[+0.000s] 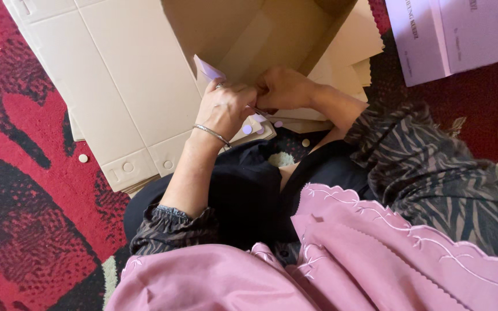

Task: The person sits on a patterned rug and assembles a flat-packed cardboard box by folding its sides and inserting a purple paper insert into the interior. The person then folds the top flaps to close the box.

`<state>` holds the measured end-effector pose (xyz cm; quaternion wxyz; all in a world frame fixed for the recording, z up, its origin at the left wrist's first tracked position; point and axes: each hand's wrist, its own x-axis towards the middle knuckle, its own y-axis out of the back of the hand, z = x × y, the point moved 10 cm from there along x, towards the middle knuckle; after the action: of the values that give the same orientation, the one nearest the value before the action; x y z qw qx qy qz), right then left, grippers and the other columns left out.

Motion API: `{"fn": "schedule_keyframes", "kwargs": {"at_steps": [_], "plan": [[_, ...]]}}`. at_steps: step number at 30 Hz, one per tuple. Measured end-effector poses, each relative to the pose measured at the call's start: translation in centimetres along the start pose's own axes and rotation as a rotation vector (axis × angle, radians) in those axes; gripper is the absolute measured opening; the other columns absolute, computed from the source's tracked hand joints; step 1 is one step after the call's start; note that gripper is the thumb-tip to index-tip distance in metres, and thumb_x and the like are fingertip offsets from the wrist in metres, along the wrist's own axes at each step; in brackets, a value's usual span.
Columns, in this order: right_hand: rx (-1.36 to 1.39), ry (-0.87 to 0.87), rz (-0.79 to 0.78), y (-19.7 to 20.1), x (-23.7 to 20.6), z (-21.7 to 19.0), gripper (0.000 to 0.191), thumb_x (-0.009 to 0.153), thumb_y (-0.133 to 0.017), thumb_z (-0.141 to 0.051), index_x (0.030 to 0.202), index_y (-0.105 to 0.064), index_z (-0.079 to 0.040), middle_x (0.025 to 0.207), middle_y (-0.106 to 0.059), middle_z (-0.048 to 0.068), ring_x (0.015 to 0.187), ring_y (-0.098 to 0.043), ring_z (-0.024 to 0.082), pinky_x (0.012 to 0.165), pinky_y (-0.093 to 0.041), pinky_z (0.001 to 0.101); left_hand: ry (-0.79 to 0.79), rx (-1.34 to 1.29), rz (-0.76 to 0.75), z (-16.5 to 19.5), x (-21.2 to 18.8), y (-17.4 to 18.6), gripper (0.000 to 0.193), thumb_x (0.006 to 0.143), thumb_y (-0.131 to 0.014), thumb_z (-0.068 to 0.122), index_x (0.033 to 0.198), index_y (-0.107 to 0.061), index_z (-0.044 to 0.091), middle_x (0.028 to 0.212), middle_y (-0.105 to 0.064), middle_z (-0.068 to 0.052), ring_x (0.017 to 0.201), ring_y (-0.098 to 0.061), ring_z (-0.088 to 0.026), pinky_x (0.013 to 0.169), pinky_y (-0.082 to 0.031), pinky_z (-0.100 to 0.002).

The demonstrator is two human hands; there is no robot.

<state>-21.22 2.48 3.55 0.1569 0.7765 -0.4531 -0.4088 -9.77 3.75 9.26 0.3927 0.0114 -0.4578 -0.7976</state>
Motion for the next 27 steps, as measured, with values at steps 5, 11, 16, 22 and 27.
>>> {"fn": "schedule_keyframes", "kwargs": {"at_steps": [5,11,16,22,27], "plan": [[0.375,-0.178,-0.107,-1.4,0.5,1.4,0.017,0.081,-0.075,-0.017,0.078,-0.071,-0.001,0.069,-0.067,0.004,0.062,-0.064,0.012,0.058,-0.054,0.0272,-0.031,-0.044,0.023,-0.1,0.0,0.6,0.019,0.078,-0.082,0.015,0.084,-0.064,0.012,0.083,-0.069,-0.004,0.087,-0.066,-0.027,0.102,-0.043,-0.046],[0.475,-0.127,-0.317,-2.2,0.3,0.5,0.011,0.077,-0.073,-0.008,0.087,-0.074,-0.007,0.077,-0.072,-0.001,0.068,-0.066,0.007,0.063,-0.055,0.0229,-0.071,0.055,0.056,0.3,-0.3,0.5,0.014,0.078,-0.081,0.018,0.084,-0.069,0.016,0.081,-0.069,-0.004,0.089,-0.067,-0.028,0.101,-0.043,-0.045],[0.391,-0.124,-0.18,-1.4,0.1,0.7,0.009,0.075,-0.076,-0.005,0.084,-0.075,-0.005,0.076,-0.074,0.002,0.066,-0.068,0.009,0.061,-0.058,0.0246,-0.022,0.029,0.015,-0.1,-0.2,-0.1,0.012,0.079,-0.08,0.017,0.081,-0.068,0.016,0.083,-0.07,-0.002,0.089,-0.067,-0.026,0.098,-0.044,-0.042],[0.247,-0.195,-0.07,-1.4,1.3,2.5,0.009,0.073,-0.074,-0.005,0.078,-0.069,0.0,0.072,-0.071,0.007,0.063,-0.067,0.012,0.057,-0.056,0.0285,-0.025,0.064,0.01,0.1,-0.2,-0.1,0.011,0.081,-0.077,0.019,0.083,-0.067,0.015,0.084,-0.069,-0.002,0.089,-0.066,-0.025,0.1,-0.042,-0.042],[0.079,-0.094,-0.067,-1.4,2.4,3.2,0.012,0.07,-0.071,-0.003,0.082,-0.071,-0.002,0.074,-0.072,0.008,0.069,-0.066,0.017,0.062,-0.054,0.0352,-0.076,0.103,0.039,0.2,-0.1,-0.5,0.005,0.088,-0.074,0.016,0.088,-0.07,0.017,0.088,-0.069,0.0,0.091,-0.066,-0.023,0.101,-0.04,-0.045]]}}
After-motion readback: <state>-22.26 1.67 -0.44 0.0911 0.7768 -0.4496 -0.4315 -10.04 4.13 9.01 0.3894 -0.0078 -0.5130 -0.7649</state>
